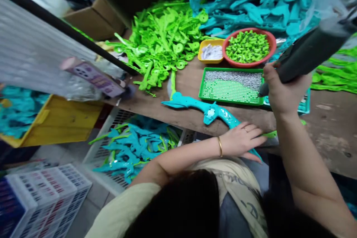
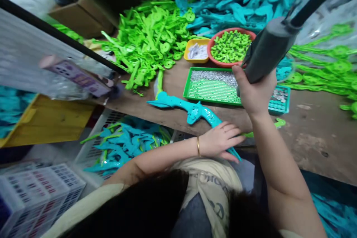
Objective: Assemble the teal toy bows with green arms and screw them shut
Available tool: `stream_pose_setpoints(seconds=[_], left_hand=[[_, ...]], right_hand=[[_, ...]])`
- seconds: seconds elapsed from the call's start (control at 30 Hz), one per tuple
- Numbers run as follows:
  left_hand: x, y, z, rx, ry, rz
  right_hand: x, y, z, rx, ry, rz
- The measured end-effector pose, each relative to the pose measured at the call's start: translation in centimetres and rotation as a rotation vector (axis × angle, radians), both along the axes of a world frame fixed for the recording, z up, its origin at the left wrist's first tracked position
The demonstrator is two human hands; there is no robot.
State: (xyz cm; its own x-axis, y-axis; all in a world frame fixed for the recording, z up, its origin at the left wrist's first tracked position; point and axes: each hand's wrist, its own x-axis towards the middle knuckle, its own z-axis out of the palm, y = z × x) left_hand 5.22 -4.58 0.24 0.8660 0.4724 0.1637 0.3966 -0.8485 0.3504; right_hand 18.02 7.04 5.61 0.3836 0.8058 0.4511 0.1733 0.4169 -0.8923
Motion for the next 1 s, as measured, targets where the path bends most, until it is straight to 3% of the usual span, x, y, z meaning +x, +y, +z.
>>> stream_pose_setpoints(seconds=[0.17, 0.3, 0.37, 0.5, 0.57, 0.67, 0.73, 0.9, 1.0], left_hand=[[-5.0, 1.3, -1.0, 0.044, 0.150, 0.063], [-6.1, 1.9, -0.7, 0.078, 0.172, -0.021], [-6.0, 2.0, 0.9, 0.083, 0.128, -0.049], [-5.8, 2.6, 6.0, 0.038, 0.001, -0.002], [-5.2, 2.8, 8.2, -0.012, -0.045, 0.028], [-3.5, 2.7, 9.4, -0.078, -0.110, 0.039], [-2.3, 2.4, 8.9, -0.072, -0.225, 0.074], [0.0, 1.9, 6.5, 0.028, -0.543, 0.122], [1.0, 1.9, 6.7, 0.024, -0.573, 0.147]], right_hand=[[-1.5, 0.9, -0.7, 0.044, -0.061, 0.097], [2.3, -2.7, -0.9, 0.079, -0.176, 0.142], [5.2, -6.6, -0.5, 0.030, -0.223, 0.145], [9.2, -14.6, 0.9, -0.165, -0.323, 0.532], [9.5, -16.8, 1.1, -0.196, -0.390, 0.595], [8.8, -17.5, 0.4, -0.134, -0.330, 0.386], [8.4, -17.0, -0.3, -0.080, -0.247, 0.245], [8.2, -16.2, -0.7, -0.064, -0.234, 0.121], [8.3, -15.9, -0.1, -0.109, -0.228, 0.037]])
